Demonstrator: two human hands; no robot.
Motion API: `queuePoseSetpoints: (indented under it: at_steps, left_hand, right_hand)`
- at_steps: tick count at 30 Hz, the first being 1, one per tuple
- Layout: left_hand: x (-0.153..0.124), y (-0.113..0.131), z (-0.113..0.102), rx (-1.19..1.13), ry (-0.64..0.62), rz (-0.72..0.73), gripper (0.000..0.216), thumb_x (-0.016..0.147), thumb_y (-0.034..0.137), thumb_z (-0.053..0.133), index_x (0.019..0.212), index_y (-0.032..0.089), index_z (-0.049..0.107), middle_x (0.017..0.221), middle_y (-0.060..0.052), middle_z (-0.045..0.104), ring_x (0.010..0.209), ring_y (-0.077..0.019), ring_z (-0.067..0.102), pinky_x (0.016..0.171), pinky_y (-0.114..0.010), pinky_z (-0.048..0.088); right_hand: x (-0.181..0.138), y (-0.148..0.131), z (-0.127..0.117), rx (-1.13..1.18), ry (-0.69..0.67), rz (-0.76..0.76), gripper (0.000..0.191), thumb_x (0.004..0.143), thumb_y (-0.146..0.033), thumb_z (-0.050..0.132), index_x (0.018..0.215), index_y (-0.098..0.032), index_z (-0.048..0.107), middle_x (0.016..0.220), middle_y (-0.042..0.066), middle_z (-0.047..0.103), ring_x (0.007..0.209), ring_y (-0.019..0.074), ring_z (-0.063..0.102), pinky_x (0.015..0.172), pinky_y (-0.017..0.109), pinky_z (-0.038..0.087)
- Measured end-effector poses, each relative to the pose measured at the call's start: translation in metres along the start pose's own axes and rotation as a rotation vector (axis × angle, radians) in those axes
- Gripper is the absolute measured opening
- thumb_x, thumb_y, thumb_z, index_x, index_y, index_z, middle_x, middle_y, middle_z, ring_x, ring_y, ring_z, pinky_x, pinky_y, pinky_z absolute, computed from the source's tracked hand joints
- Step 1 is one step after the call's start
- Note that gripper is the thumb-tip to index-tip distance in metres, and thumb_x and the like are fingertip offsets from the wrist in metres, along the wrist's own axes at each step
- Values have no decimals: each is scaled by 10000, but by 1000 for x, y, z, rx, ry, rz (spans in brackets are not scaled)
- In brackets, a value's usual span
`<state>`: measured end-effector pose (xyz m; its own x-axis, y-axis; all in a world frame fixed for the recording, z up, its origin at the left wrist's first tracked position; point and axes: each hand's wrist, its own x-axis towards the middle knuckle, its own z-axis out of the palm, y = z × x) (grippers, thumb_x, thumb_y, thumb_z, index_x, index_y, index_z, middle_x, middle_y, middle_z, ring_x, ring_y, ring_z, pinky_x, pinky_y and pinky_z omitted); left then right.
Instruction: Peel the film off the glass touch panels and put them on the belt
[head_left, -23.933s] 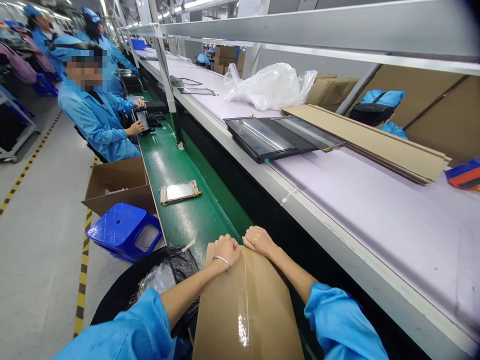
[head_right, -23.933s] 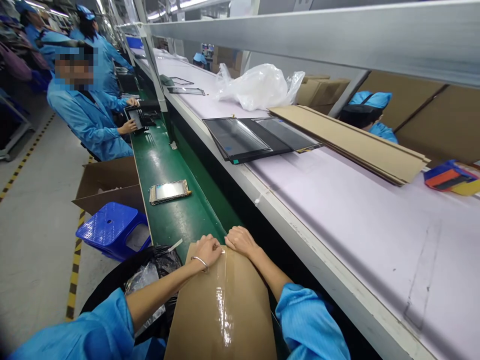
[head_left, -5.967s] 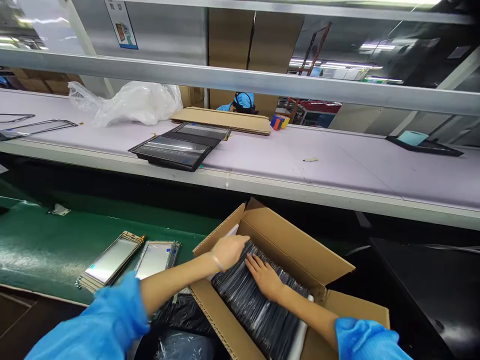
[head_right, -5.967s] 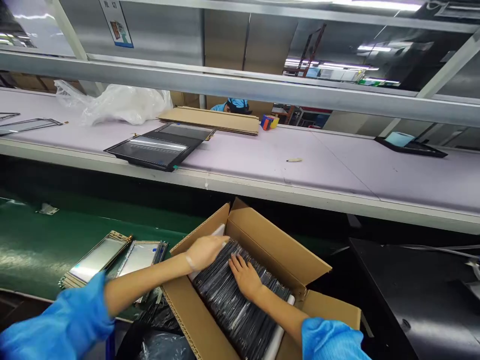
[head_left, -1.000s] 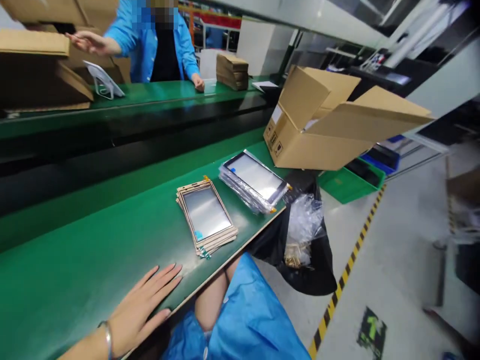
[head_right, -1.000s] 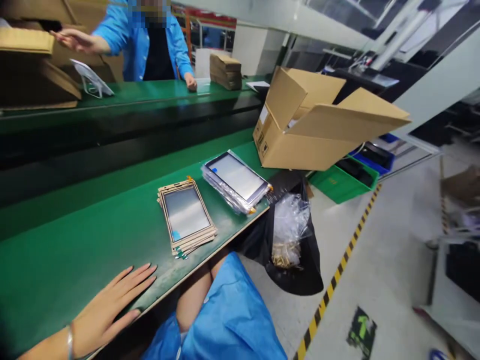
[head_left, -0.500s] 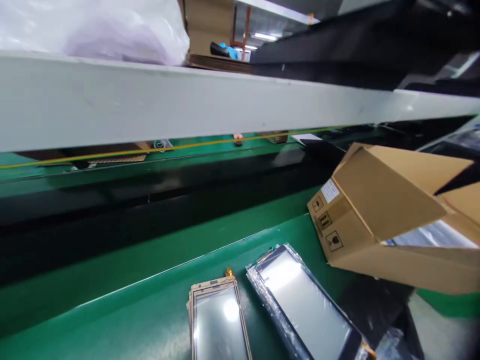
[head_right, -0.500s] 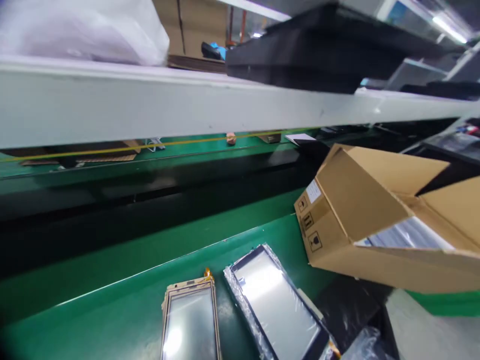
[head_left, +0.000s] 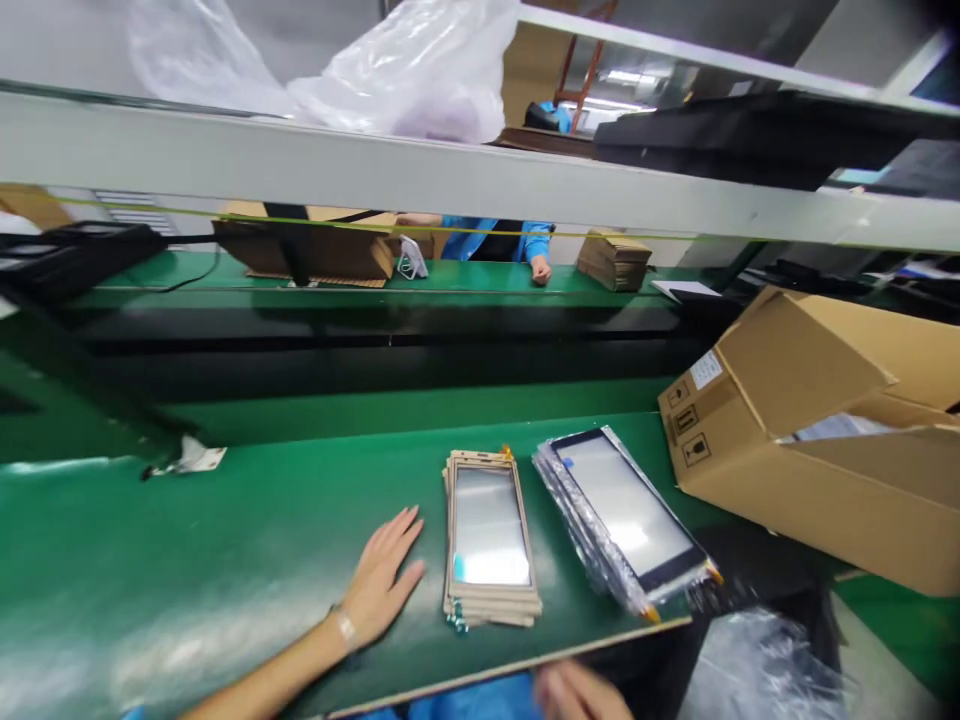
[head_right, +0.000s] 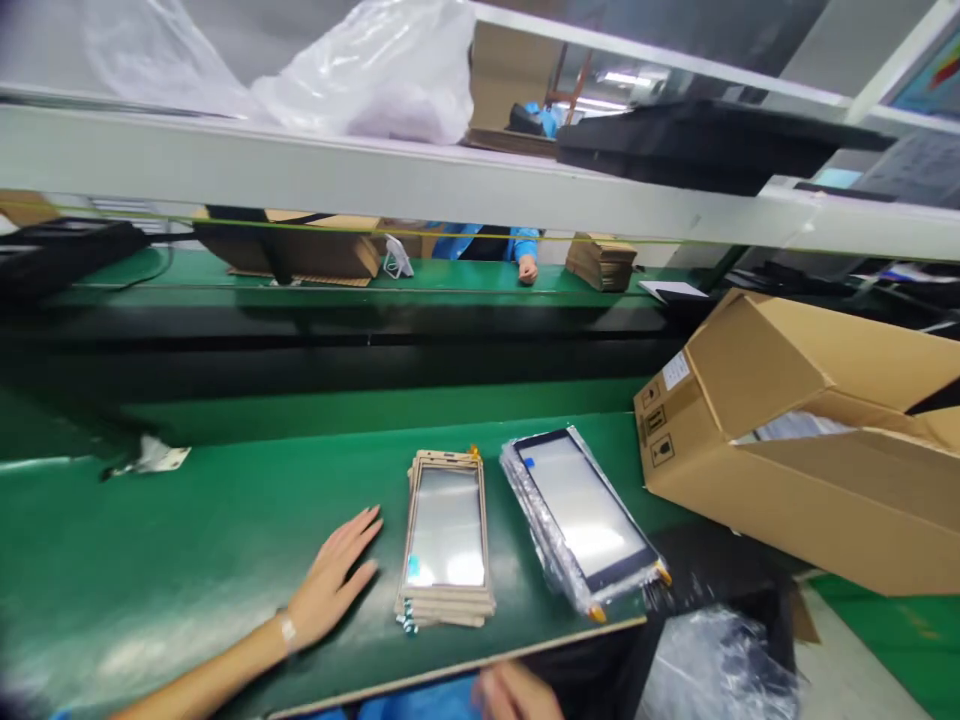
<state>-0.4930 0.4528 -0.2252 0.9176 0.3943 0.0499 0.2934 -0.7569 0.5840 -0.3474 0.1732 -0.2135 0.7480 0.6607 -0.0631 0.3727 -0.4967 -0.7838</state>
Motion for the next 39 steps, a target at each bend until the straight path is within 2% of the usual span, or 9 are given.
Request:
queuePoseSetpoints:
  at_steps: [3,8,16,25,27,30,34,37,39]
  left_hand:
    - [43,20,20,-65,31,-65,534,917,383,400,1403,162,426,1524,-123,313,1410,-267,265,1141,-488,220]
    - [66,37,43,-179,79,-62,588,876,330,430,1414,96,389,1500,-173,350,1397,-275,295,1148,-471,195]
    - [60,35,53,-362,82,-29,668,824,260,445,1430,12,313,1533,-223,240,1424,-311,207,1155,-480,145]
    - [67,41,45,-679,91,-35,657,810,178,517,1435,118,324,1547,-159,244,1437,-276,154,1176,-446,133]
    - [71,45,43,-784,89,-54,615,833,172,543,1418,144,354,1525,-156,286,1418,-291,208,1162,-483,168]
    - [79,52,41,-958,53,-98,521,883,238,576,1374,189,410,1458,-136,386,1302,-308,406,1058,-545,341]
    - [87,65,37,-1158,-57,-200,374,908,295,570,1258,175,512,1241,-102,564,1018,-232,608,847,-443,524]
    - [81,76,29,-1269,-133,-234,299,911,302,568,1169,150,561,1087,-75,623,869,-184,638,742,-372,553]
    - [65,78,20,-1332,-148,-216,266,911,296,568,1127,140,573,1025,-63,643,811,-166,645,703,-342,552]
  right_hand:
    - [42,-7,17,-175,139,-49,421,903,-430,417,1165,-151,594,1314,153,519,1253,302,440,1052,465,363]
    - [93,-12,46,-369,247,-5,589,849,-449,333,1209,-48,570,1280,250,536,1191,388,493,990,537,382]
    - [88,-26,72,-385,379,61,597,874,-430,329,1336,-84,481,1401,178,459,1286,308,431,1023,453,372]
    - [93,-39,74,-286,461,145,527,864,-417,385,1277,-136,554,1363,133,511,1265,270,454,1044,408,353]
    - [93,-40,75,-273,478,149,547,860,-433,395,1292,-129,534,1392,149,478,1295,290,416,1060,447,323]
    - [92,-40,75,-244,488,124,580,854,-448,396,1317,-114,499,1413,169,447,1336,305,359,1086,478,269]
    - [89,-42,72,-173,486,65,616,824,-464,426,1312,-92,478,1365,199,488,1324,317,371,1089,504,248]
    - [83,-48,61,-83,473,-3,648,822,-497,419,1336,-102,428,1321,193,527,1262,283,453,1066,464,312]
    - [78,-56,46,-7,465,-43,669,841,-526,387,1366,-112,376,1375,191,476,1298,266,420,1062,440,330]
